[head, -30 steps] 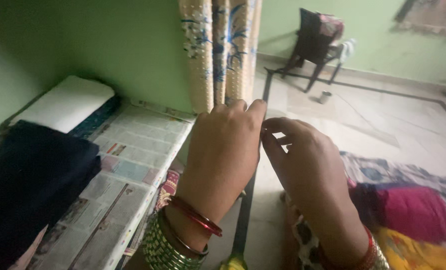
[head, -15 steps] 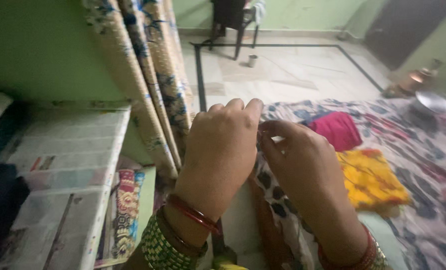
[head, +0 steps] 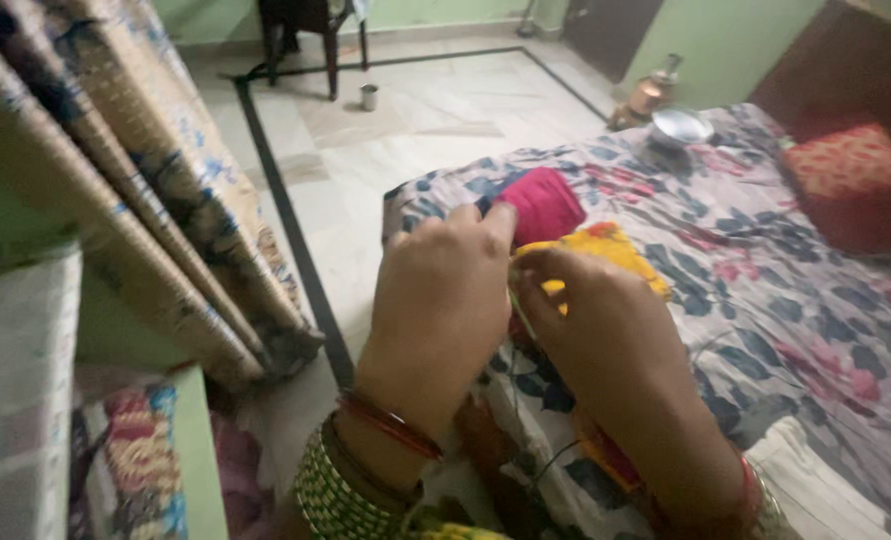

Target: The person folds several pairs of trousers and places them on a shelf. The person handles dark blue jeans, white trousers, grey trousers, black trousers, and light grey shorts, folding each by hand and stacking them on a shelf lined with newspaper.

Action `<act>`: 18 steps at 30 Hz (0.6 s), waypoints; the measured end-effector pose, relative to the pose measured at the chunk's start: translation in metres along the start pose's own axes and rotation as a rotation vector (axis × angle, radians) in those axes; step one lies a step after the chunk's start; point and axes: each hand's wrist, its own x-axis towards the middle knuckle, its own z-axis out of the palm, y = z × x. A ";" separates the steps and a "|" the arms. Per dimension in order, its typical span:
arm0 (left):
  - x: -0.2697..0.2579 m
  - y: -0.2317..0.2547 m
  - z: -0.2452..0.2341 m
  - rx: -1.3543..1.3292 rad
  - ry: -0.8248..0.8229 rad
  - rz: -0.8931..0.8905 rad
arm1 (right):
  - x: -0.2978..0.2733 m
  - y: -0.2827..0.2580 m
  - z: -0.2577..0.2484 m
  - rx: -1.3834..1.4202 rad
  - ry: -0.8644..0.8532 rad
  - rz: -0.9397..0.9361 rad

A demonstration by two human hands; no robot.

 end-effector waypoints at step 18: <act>0.022 0.175 0.065 -0.248 -0.093 0.314 | -0.082 0.137 -0.106 -0.106 0.132 0.299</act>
